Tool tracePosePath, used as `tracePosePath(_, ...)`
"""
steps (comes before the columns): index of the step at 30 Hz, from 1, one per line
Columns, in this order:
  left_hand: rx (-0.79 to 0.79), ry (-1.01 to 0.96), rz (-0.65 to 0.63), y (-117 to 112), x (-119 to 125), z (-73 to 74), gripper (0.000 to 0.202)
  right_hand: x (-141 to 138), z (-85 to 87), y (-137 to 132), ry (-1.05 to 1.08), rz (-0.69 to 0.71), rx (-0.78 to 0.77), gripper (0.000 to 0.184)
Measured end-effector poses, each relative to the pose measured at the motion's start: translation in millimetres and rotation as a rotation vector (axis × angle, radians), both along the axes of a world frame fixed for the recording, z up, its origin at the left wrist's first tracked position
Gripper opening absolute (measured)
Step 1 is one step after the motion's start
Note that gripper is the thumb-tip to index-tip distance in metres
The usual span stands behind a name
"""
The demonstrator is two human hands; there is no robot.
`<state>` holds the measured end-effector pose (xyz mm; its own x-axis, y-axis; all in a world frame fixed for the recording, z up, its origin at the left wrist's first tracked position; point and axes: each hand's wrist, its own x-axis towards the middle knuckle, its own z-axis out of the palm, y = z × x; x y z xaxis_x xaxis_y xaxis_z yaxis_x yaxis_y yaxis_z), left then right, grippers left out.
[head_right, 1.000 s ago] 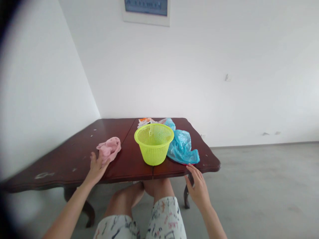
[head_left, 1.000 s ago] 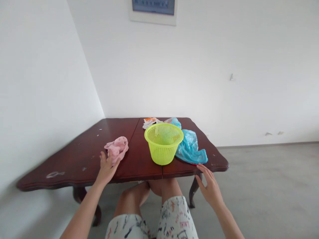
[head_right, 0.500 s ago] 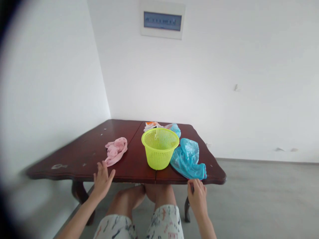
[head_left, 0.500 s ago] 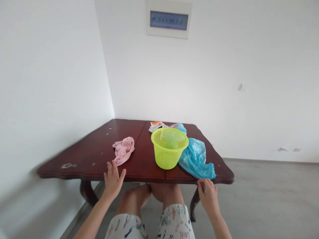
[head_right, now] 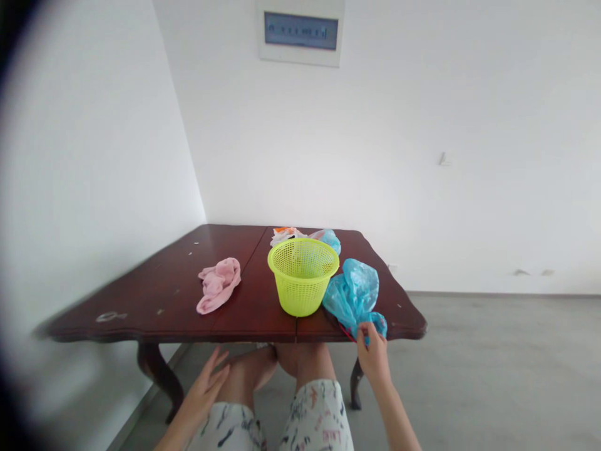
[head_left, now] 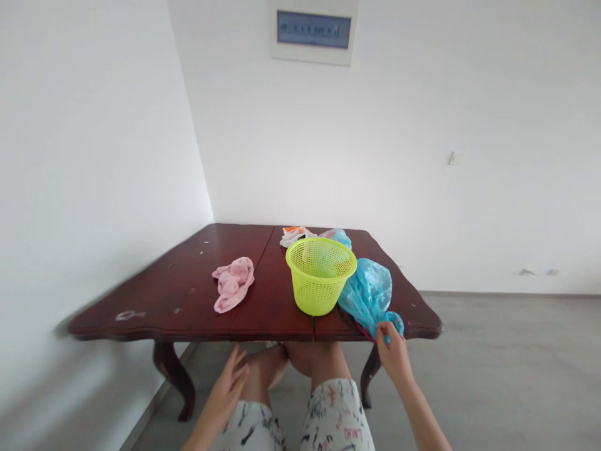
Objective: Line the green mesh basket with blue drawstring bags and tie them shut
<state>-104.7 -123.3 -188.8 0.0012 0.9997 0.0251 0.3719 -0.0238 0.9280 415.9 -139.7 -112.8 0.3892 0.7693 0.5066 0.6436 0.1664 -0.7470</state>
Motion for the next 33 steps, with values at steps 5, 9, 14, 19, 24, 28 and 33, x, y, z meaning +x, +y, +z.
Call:
tracePosePath(5, -0.013, -0.060, -0.305, -2.5, 25.9, 66.8, 0.066, -76.1, 28.5, -33.2, 0.558, 0.112, -0.057, 0.061)
tracePosePath(9, -0.036, -0.219, -0.535, -29.7, 94.0, 106.9, 0.062, -140.9, 63.7, -59.1, 0.773, 0.380, -0.279, 0.070)
tracePosePath(14, -0.079, -0.490, -0.588, -44.6, 160.8, 122.4, 0.085, -166.4, 111.9, -68.5, 0.889, 0.715, -0.398, 0.066)
tracePosePath(19, -0.038, -0.422, -0.320, -27.0, 150.9, 132.1, 0.076, -141.4, 128.3, -65.3, 0.512, 0.730, -0.373, 0.067)
tracePosePath(24, 0.178, -0.283, -0.148, -13.7, 109.3, 143.6, 0.063, -116.2, 115.3, -71.1, 0.212, 0.479, -0.357, 0.026)
tracePosePath(28, 0.320, 0.248, -0.098, -14.9, 83.4, 162.0, 0.055, -104.0, 120.8, -76.6, 0.415, 0.400, -0.292, 0.012)
tracePosePath(33, 0.234, 0.562, -0.299, -21.2, 68.9, 181.4, 0.049, -96.8, 134.5, -78.5, 0.755, 0.305, -0.217, 0.043)
